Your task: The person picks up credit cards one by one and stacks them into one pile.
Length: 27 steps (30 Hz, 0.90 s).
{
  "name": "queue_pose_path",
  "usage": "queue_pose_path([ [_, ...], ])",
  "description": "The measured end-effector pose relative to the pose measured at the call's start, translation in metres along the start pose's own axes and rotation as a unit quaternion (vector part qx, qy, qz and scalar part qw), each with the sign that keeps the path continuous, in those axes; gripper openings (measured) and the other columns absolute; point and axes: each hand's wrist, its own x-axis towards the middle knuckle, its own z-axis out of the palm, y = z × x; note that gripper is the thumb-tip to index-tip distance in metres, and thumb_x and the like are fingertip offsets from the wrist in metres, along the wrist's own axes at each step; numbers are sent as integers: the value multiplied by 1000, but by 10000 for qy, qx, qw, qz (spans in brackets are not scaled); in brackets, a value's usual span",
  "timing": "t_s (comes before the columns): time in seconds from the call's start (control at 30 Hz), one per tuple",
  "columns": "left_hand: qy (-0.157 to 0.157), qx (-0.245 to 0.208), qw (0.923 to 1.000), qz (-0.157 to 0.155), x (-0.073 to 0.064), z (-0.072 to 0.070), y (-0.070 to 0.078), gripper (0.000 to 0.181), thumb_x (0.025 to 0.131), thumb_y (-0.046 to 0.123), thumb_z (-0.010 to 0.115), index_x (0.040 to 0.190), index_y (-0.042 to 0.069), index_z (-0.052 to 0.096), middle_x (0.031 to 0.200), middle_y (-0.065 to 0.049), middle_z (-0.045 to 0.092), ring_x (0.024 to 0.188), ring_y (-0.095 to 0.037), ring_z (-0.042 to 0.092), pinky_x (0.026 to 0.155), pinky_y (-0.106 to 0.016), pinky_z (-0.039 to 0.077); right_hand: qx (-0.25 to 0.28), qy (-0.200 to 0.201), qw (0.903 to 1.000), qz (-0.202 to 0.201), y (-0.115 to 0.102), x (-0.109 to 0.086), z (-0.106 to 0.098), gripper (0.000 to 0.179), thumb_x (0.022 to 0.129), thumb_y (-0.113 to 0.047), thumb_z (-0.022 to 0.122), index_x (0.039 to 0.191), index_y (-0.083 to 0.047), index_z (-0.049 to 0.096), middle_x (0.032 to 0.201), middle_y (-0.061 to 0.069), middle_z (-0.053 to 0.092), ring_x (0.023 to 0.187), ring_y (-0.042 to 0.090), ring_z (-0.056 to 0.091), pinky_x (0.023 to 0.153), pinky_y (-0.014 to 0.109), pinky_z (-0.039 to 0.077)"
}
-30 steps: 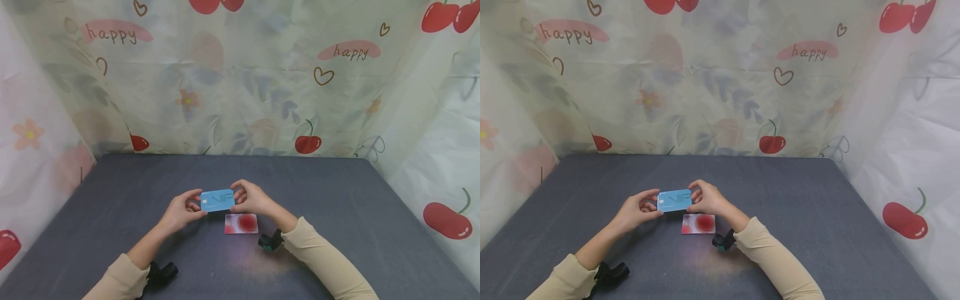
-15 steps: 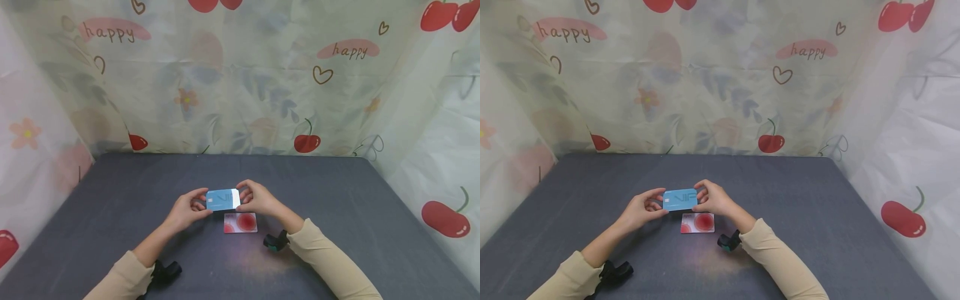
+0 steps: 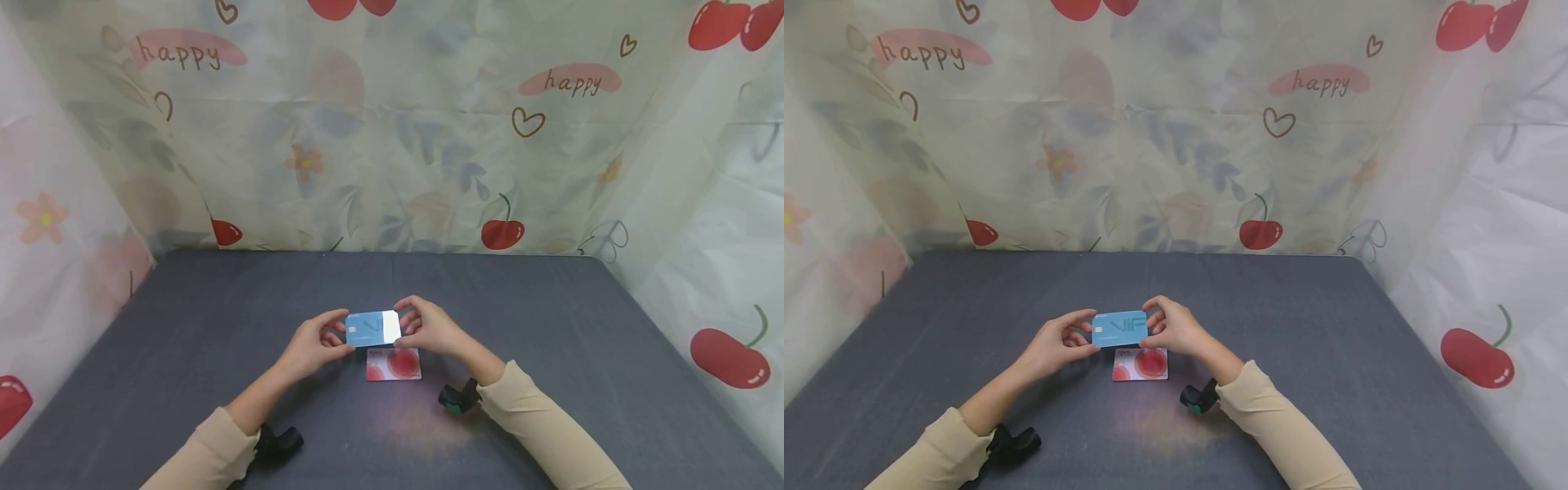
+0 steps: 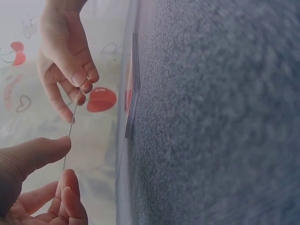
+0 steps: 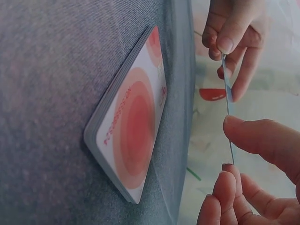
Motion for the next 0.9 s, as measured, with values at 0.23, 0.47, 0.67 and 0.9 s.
queue_pose_path([
  [0.23,-37,96,9999,-41,1,4,1,61,77,3,72,133,1,48,102,-16,60,72,-10,58,61,-20,46,-14,11,10000,52,4,-1,0,54,73,-6,76,120,-2,50,94,11,61,74,12,54,65,24,48],
  [0.47,-78,102,9999,-32,0,7,0,60,77,2,72,132,2,49,101,-14,61,72,-10,57,60,-20,45,9,4,10000,10,7,-4,-1,54,73,-6,76,120,-1,50,92,12,61,73,13,54,64,24,48],
  [0.67,-148,112,9998,54,-1,9,0,59,77,3,72,131,1,50,99,-12,61,73,-11,58,61,-20,46,33,2,10000,-9,11,-8,-2,53,74,-7,76,120,-1,50,91,12,60,73,13,53,64,24,48],
  [0.9,-224,142,9996,124,-2,11,2,58,77,3,72,131,0,50,100,-13,62,73,-10,58,62,-20,47,0,25,10000,59,14,-11,-1,54,73,-7,77,120,-1,50,92,13,61,74,13,54,66,24,49],
])
